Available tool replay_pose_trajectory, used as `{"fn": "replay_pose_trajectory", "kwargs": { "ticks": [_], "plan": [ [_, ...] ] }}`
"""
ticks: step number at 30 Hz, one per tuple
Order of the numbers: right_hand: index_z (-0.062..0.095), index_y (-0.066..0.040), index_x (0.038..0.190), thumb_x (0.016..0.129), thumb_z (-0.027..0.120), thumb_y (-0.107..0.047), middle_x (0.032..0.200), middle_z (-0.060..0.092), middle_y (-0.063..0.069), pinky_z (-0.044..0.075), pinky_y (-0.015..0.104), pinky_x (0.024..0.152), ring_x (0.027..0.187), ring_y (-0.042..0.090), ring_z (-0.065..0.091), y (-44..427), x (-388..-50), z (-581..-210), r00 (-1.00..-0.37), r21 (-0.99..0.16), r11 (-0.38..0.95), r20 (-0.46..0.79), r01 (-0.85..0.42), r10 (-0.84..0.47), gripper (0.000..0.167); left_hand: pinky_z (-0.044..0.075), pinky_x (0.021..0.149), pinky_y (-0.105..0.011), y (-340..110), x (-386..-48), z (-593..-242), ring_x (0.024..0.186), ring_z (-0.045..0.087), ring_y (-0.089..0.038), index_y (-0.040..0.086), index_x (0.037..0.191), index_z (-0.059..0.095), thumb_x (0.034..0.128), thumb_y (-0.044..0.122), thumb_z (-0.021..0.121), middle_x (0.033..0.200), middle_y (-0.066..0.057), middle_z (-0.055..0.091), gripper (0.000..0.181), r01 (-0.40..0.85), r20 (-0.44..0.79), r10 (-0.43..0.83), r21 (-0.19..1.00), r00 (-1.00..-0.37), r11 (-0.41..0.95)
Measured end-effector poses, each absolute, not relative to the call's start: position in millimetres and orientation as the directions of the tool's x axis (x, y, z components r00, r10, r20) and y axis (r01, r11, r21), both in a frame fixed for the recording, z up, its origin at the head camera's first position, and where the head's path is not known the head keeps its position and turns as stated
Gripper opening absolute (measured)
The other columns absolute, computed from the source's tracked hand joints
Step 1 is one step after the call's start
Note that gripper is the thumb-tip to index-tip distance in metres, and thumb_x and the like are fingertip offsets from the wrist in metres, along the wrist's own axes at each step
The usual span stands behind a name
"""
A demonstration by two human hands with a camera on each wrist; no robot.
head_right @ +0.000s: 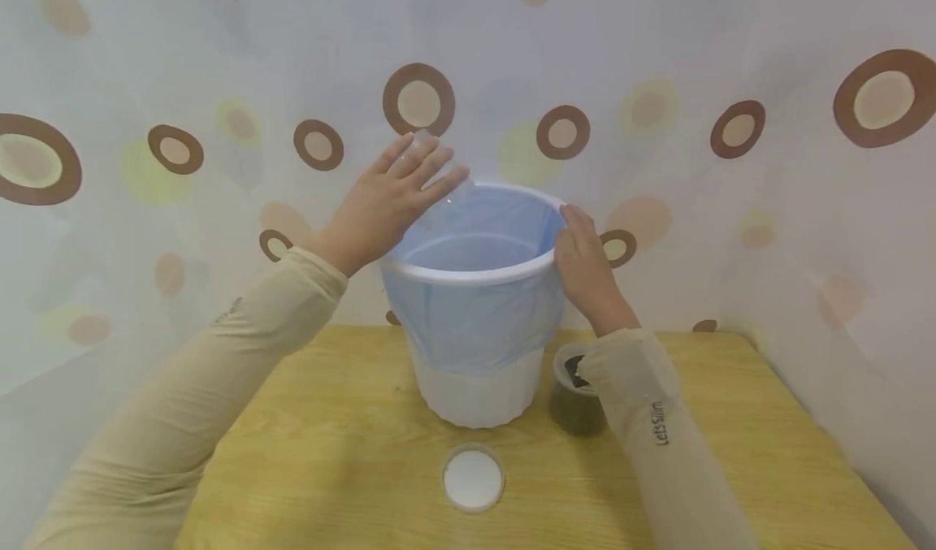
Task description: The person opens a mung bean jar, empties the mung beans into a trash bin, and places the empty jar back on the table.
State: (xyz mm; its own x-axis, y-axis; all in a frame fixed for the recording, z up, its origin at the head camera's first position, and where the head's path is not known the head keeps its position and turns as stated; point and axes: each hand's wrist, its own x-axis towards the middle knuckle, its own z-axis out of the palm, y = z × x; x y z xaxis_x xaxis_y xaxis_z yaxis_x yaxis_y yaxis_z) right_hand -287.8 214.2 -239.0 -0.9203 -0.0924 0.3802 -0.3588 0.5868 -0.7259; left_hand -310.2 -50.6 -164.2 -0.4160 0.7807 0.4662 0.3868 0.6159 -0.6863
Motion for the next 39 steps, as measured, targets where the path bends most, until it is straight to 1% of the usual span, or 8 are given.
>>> {"fn": "replay_pose_trajectory", "kwargs": {
  "ticks": [5, 8, 15, 22, 25, 31, 34, 39],
  "plan": [
    [0.015, 0.004, 0.151, 0.099, 0.015, -0.023, 0.158, 0.007, 0.021, 0.011, 0.057, 0.113, 0.145, 0.038, 0.005, 214.3, -288.1, -238.6, -0.921, -0.723, 0.594, 0.379, -0.352, -0.084, 0.058, 0.010, 0.117, -0.039, -51.1, -315.5, -169.2, 0.139, 0.030, -0.027, 0.016, 0.145, 0.040, 0.0915, -0.004, 0.054, 0.146, -0.010, 0.040, 0.059, 0.361, 0.472, 0.776, -0.698, -0.419, 0.619],
    [0.015, 0.005, 0.151, 0.099, 0.015, -0.023, 0.158, 0.007, 0.021, 0.011, 0.057, 0.113, 0.145, 0.038, 0.004, 213.8, -288.6, -239.0, -0.919, -0.726, 0.585, 0.384, -0.361, -0.090, 0.058, 0.010, 0.117, -0.039, -52.9, -317.3, -171.1, 0.139, 0.030, -0.027, 0.016, 0.145, 0.040, 0.0922, -0.004, 0.054, 0.146, -0.009, 0.040, 0.058, 0.376, 0.488, 0.762, -0.671, -0.426, 0.639],
    [0.015, 0.005, 0.151, 0.100, 0.016, -0.024, 0.158, 0.007, 0.021, 0.011, 0.056, 0.114, 0.145, 0.038, 0.004, 213.4, -289.6, -239.6, -0.912, -0.737, 0.559, 0.398, -0.380, -0.095, 0.058, 0.009, 0.117, -0.039, -55.5, -317.6, -172.9, 0.140, 0.029, -0.028, 0.016, 0.146, 0.037, 0.0917, -0.005, 0.054, 0.147, -0.011, 0.039, 0.060, 0.388, 0.500, 0.725, -0.620, -0.474, 0.682],
    [0.015, 0.005, 0.150, 0.100, 0.016, -0.023, 0.158, 0.007, 0.021, 0.010, 0.055, 0.114, 0.145, 0.038, 0.004, 214.3, -289.8, -240.2, -0.913, -0.742, 0.554, 0.397, -0.378, -0.092, 0.058, 0.012, 0.117, -0.037, -56.5, -318.1, -175.7, 0.138, 0.031, -0.029, 0.014, 0.144, 0.041, 0.0926, -0.005, 0.052, 0.145, -0.013, 0.040, 0.056, 0.414, 0.571, 0.673, -0.532, -0.470, 0.739],
    [0.014, 0.006, 0.150, 0.100, 0.016, -0.022, 0.158, 0.006, 0.022, 0.010, 0.055, 0.114, 0.145, 0.038, 0.003, 214.8, -289.3, -239.8, -0.914, -0.742, 0.555, 0.394, -0.377, -0.094, 0.058, 0.013, 0.117, -0.037, -57.1, -316.8, -175.8, 0.139, 0.031, -0.029, 0.013, 0.144, 0.041, 0.0908, 0.002, 0.060, 0.146, -0.013, 0.040, 0.058, 0.415, 0.584, 0.654, -0.505, -0.482, 0.757],
    [0.014, 0.005, 0.151, 0.100, 0.016, -0.021, 0.158, 0.005, 0.021, 0.010, 0.056, 0.114, 0.145, 0.038, 0.003, 215.8, -289.0, -239.5, -0.917, -0.743, 0.557, 0.388, -0.372, -0.094, 0.057, 0.015, 0.117, -0.038, -60.1, -311.7, -172.6, 0.140, 0.030, -0.031, 0.011, 0.147, 0.035, 0.0803, 0.017, 0.078, 0.149, -0.014, 0.037, 0.080, 0.440, 0.594, 0.605, -0.418, -0.530, 0.795],
    [0.014, 0.005, 0.151, 0.100, 0.016, -0.021, 0.158, 0.005, 0.021, 0.010, 0.056, 0.114, 0.145, 0.038, 0.003, 216.0, -288.8, -239.8, -0.914, -0.740, 0.557, 0.393, -0.378, -0.097, 0.057, 0.015, 0.117, -0.037, -63.3, -311.6, -173.0, 0.139, 0.032, -0.032, 0.008, 0.145, 0.037, 0.0763, 0.018, 0.082, 0.147, -0.016, 0.040, 0.083, 0.486, 0.628, 0.580, -0.342, -0.519, 0.805],
    [0.014, 0.005, 0.151, 0.100, 0.015, -0.024, 0.158, 0.005, 0.021, 0.010, 0.057, 0.113, 0.145, 0.039, 0.003, 215.2, -288.5, -239.7, -0.915, -0.739, 0.560, 0.390, -0.375, -0.098, 0.058, 0.016, 0.116, -0.032, -71.9, -314.1, -176.1, 0.136, 0.035, -0.032, 0.004, 0.144, 0.039, 0.0717, 0.017, 0.086, 0.145, -0.017, 0.043, 0.087, 0.549, 0.691, 0.525, -0.218, -0.497, 0.807]
  ]
}}
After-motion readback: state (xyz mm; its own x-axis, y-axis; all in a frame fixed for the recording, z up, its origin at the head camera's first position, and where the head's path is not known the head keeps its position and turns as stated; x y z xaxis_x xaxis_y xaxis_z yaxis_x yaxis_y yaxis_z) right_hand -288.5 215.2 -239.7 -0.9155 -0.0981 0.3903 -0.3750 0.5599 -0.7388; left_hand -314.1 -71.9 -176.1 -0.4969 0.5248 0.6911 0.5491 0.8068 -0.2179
